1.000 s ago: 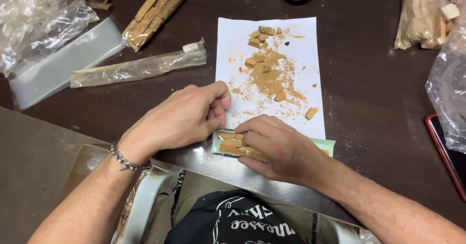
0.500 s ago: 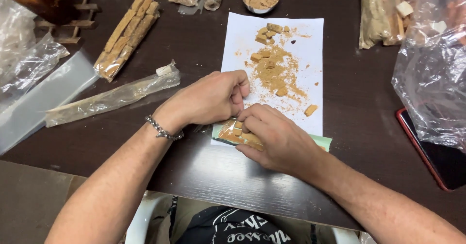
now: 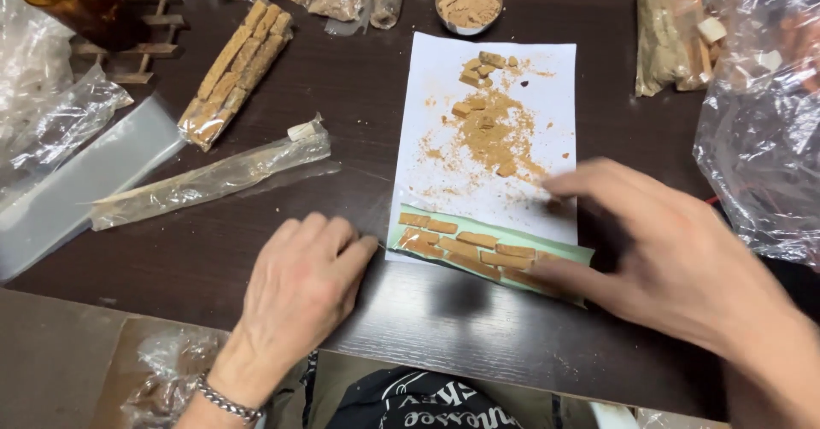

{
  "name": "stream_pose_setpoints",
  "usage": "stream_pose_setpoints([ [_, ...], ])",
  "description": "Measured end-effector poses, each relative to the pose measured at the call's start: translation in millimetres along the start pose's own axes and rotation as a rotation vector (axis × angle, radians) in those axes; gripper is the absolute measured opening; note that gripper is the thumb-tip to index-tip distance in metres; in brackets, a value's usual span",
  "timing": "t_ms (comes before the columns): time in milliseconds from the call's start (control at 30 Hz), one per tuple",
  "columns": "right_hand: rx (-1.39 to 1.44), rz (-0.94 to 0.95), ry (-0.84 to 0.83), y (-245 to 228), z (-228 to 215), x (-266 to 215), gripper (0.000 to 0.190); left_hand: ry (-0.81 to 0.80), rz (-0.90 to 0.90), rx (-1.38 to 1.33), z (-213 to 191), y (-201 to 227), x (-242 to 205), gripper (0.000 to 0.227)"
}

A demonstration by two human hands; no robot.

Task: The person packages incense sticks by arranging them in plastic sleeves, sealing the sleeves with tape, and cutting off excess plastic using scissors.

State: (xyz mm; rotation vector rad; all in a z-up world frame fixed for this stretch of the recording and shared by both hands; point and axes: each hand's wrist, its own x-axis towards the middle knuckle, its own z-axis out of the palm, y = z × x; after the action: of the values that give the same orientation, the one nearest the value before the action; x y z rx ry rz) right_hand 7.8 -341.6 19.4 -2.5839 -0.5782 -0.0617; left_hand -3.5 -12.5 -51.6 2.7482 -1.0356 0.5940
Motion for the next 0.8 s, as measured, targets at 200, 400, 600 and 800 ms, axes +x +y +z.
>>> stream_pose_setpoints([
  [200, -0.035, 0.503, -0.270, 34.4, 20.6, -60.1, 0.103, 0.140, 0.155, 0.088, 5.3, -0.1, 2.5, 0.007],
  [400, 0.027, 0.476, -0.110, 35.9, 45.9, -71.1, 0.089, 0.145, 0.160, 0.080, 11.9, -5.3, -0.8, 0.017],
  [600, 0.052, 0.394, -0.043, 37.3, 50.7, -71.1, 0.084, 0.174, 0.131, 0.132, 13.2, -4.6, 2.6, 0.011],
  [800, 0.030, 0.317, 0.006, 40.3, 59.1, -76.9, 0.076, 0.208, 0.181, 0.103, 18.4, -13.5, 2.8, 0.014],
])
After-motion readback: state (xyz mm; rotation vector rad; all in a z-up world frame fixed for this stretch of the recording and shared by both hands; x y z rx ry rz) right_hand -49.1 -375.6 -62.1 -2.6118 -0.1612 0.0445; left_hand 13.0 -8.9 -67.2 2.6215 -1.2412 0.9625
